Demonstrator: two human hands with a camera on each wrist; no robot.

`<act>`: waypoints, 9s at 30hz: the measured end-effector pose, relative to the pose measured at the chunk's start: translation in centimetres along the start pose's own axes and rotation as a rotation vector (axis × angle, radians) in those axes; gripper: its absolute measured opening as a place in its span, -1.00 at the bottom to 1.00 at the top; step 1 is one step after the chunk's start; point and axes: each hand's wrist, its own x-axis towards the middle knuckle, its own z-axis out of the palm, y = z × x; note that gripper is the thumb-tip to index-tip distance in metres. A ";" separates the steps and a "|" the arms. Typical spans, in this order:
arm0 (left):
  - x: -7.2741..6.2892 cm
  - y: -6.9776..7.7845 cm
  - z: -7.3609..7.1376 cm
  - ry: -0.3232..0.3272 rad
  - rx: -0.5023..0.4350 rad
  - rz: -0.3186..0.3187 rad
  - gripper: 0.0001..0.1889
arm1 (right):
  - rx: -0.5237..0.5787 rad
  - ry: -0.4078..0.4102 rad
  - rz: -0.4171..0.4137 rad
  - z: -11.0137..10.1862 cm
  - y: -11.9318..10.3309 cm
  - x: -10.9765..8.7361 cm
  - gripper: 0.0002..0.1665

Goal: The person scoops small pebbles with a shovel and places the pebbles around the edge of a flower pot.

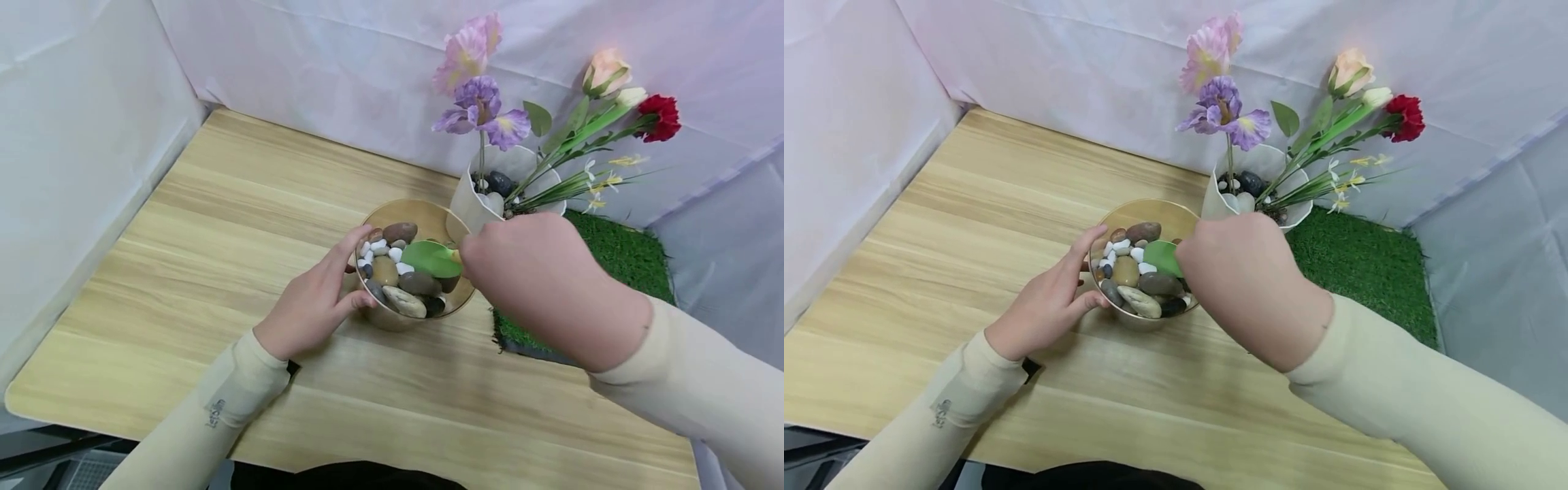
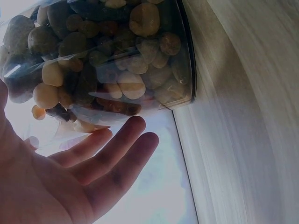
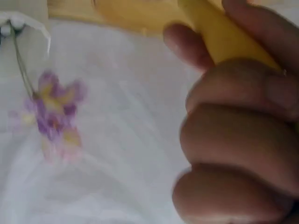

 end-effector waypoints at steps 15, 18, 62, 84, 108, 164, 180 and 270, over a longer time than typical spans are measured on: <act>-0.1 -0.3 -0.2 0.000 0.004 -0.022 0.08 | 0.540 -0.394 0.052 5.1 4.4 2.5 -0.59; 0.0 -0.1 -0.1 -0.006 0.003 -0.013 0.08 | 0.601 -0.405 0.055 5.8 4.7 2.0 -0.63; 0.4 -0.1 0.2 -0.004 0.002 0.010 0.07 | 0.289 0.072 -0.092 5.4 2.8 -1.3 -0.50; 0.6 -0.2 0.1 -0.019 0.016 -0.018 0.10 | 0.130 0.035 0.002 1.7 1.2 -3.5 -0.47; 0.5 -0.2 0.2 -0.028 -0.001 -0.023 0.08 | 0.630 -0.536 -0.040 3.5 4.5 2.1 -0.50; 0.6 -0.3 0.3 -0.017 -0.003 -0.020 0.09 | 0.162 -0.031 0.006 2.7 0.6 1.4 -0.46; 0.5 -0.4 0.2 -0.008 -0.011 -0.017 0.10 | 0.791 -0.401 0.133 6.4 6.1 2.5 -0.58; 0.3 -0.4 0.3 -0.013 0.000 -0.024 0.07 | 0.341 0.141 0.589 8.6 13.7 -7.8 -0.65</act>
